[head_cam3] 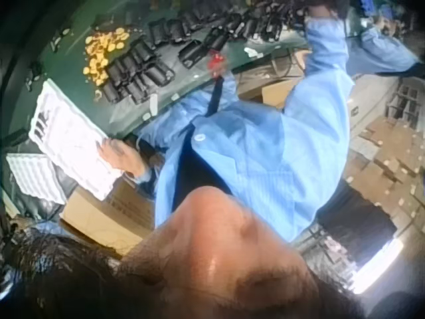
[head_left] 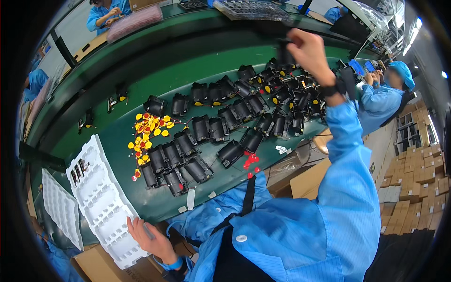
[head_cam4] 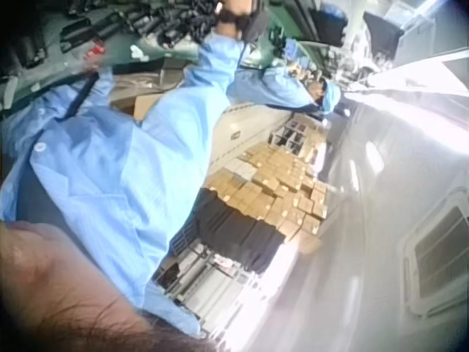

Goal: Assembling small yellow and red plastic components onto black plastic housings on a production line.

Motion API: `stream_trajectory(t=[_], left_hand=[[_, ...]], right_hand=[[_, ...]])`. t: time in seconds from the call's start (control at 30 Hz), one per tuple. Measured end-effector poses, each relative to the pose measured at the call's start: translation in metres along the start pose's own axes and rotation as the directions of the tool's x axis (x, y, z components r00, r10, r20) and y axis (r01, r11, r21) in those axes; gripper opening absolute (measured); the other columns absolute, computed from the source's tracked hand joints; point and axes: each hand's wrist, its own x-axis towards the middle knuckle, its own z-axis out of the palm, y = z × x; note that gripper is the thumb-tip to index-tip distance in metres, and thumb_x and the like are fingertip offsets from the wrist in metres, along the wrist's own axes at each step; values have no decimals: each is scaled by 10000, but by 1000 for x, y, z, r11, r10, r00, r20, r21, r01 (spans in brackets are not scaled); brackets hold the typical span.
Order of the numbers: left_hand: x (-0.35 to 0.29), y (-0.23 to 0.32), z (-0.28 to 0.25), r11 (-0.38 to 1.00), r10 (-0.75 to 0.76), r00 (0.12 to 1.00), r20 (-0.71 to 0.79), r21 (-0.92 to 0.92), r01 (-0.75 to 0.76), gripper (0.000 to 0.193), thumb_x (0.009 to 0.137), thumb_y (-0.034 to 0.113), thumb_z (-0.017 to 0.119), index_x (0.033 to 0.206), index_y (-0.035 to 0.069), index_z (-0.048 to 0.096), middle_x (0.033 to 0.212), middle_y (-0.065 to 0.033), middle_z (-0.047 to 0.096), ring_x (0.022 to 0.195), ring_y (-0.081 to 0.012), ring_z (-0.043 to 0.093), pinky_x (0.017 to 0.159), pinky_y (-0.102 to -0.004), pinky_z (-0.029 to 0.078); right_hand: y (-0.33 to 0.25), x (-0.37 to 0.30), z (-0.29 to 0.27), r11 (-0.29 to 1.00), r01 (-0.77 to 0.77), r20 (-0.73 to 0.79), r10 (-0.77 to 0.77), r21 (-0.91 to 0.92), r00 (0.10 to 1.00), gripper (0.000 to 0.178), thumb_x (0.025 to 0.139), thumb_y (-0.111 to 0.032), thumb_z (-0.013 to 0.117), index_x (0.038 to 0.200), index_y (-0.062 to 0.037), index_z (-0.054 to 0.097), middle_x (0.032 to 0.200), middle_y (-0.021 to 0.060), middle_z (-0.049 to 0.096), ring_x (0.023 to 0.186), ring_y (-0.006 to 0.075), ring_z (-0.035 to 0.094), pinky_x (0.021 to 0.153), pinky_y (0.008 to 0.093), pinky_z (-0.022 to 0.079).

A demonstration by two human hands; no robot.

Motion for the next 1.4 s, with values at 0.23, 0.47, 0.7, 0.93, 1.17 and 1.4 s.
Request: stream_trajectory(t=[0.23,0.47,0.7,0.93,1.17,1.4], left_hand=[[-3,-3,-16,977,31,996,81,207,-47,195,901,-7,566,1087,7,624,1212,-145,619,1349,-393,471,1170,-595,208],[-9,56,-89,62,-369,849,378,-901,428,124,821,-73,567,889,-78,671,816,-196,690,862,-357,672,872,-468,511],[42,81,-100,879,-188,928,321,-366,304,100,865,4,625,948,-41,658,713,-145,655,666,-254,654,660,-359,523],[74,49,15,991,79,975,207,91,-100,240,841,78,724,1076,52,682,763,-142,622,669,-338,623,627,-417,506],[49,42,6,977,202,971,126,45,-209,171,841,103,739,991,53,674,693,-115,571,596,-322,584,523,-420,451],[21,74,-94,838,-71,984,163,-525,148,131,817,34,763,927,-21,718,630,-77,603,466,-140,498,451,-274,366]], right_hand=[[165,-85,15,791,-610,181,607,-45,774,196,783,-181,671,867,-10,715,793,171,702,819,348,707,739,426,549],[30,-150,-42,813,-401,213,340,422,916,150,991,-83,579,1037,43,647,937,82,680,826,140,616,764,258,483],[-194,-173,11,460,-187,450,-571,868,687,182,760,52,702,942,54,688,910,188,702,800,336,701,727,378,567],[-265,-141,66,527,365,130,-686,768,716,362,690,23,713,1041,48,630,1021,172,619,1084,398,627,872,459,549],[-280,-112,61,598,511,204,-749,618,630,247,729,-32,675,958,29,608,967,195,626,983,376,645,790,445,552],[-315,-77,122,659,470,548,-751,588,368,194,816,-160,706,838,22,643,787,201,660,764,407,662,662,479,516]])
